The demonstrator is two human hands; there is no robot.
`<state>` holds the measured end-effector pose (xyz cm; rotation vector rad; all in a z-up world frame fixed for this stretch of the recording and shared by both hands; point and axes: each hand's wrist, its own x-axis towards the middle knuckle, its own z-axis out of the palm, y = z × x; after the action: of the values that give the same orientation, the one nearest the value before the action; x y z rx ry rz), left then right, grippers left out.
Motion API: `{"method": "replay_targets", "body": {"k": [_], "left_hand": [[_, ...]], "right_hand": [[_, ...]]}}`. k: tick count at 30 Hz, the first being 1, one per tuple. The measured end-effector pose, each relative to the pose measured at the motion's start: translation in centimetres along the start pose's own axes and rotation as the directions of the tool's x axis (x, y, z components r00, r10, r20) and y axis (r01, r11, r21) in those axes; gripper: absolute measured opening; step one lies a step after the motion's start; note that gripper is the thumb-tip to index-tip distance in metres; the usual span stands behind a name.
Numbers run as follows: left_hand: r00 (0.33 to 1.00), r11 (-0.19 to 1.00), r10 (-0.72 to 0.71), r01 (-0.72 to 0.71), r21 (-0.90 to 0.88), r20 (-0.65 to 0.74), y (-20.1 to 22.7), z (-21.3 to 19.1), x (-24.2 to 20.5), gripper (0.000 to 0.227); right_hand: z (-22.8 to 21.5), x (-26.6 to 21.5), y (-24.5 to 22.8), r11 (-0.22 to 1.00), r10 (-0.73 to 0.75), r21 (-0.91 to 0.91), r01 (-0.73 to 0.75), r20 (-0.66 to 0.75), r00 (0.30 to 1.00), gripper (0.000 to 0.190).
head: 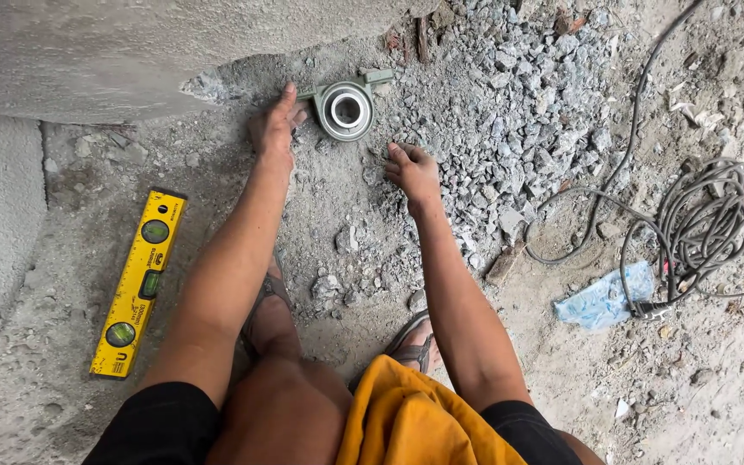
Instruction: Using a rotary hammer to break and remove concrete from a wall corner
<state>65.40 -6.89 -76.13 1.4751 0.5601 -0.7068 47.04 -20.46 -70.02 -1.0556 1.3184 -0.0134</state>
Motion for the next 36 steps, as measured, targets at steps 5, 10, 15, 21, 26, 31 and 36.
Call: {"method": "replay_targets", "body": {"k": [5, 10, 15, 21, 26, 31, 36], "left_hand": [[1.000, 0.998, -0.028, 0.028, 0.053, 0.013, -0.2, -0.1, 0.4, 0.038], [0.997, 0.999, 0.018, -0.015, -0.042, 0.078, -3.3, -0.8, 3.9, 0.062], [0.996, 0.999, -0.032, 0.034, -0.024, 0.089, -2.9, -1.0, 3.0, 0.062], [0.993, 0.999, -0.046, 0.046, 0.006, 0.108, -3.2, -1.4, 3.5, 0.064], [0.992, 0.998, -0.065, 0.064, 0.012, 0.110, -1.5, -1.4, 1.5, 0.064], [0.992, 0.997, -0.076, 0.075, 0.011, 0.099, -1.7, -1.8, 1.6, 0.065], [0.990, 0.997, -0.074, 0.072, 0.020, 0.123, -1.6, -1.3, 1.3, 0.067]], "right_hand": [[0.3, 0.5, 0.5, 1.000, 0.000, 0.027, 0.000, 0.015, 1.000, 0.046], [0.5, 2.1, 3.1, 0.990, -0.141, 0.018, 0.142, -0.026, 0.990, 0.055], [0.5, 3.5, 3.7, 0.991, -0.130, 0.001, 0.130, -0.022, 0.991, 0.053], [1.9, 3.4, 2.8, 0.991, -0.127, 0.032, 0.127, -0.006, 0.992, 0.050], [3.7, 3.4, 2.2, 0.986, -0.150, 0.067, 0.151, -0.023, 0.988, 0.046], [4.5, 2.8, 1.8, 0.986, -0.144, 0.086, 0.145, -0.017, 0.989, 0.048], [5.0, 4.5, 2.5, 0.987, -0.140, 0.074, 0.142, -0.033, 0.990, 0.051]]}}
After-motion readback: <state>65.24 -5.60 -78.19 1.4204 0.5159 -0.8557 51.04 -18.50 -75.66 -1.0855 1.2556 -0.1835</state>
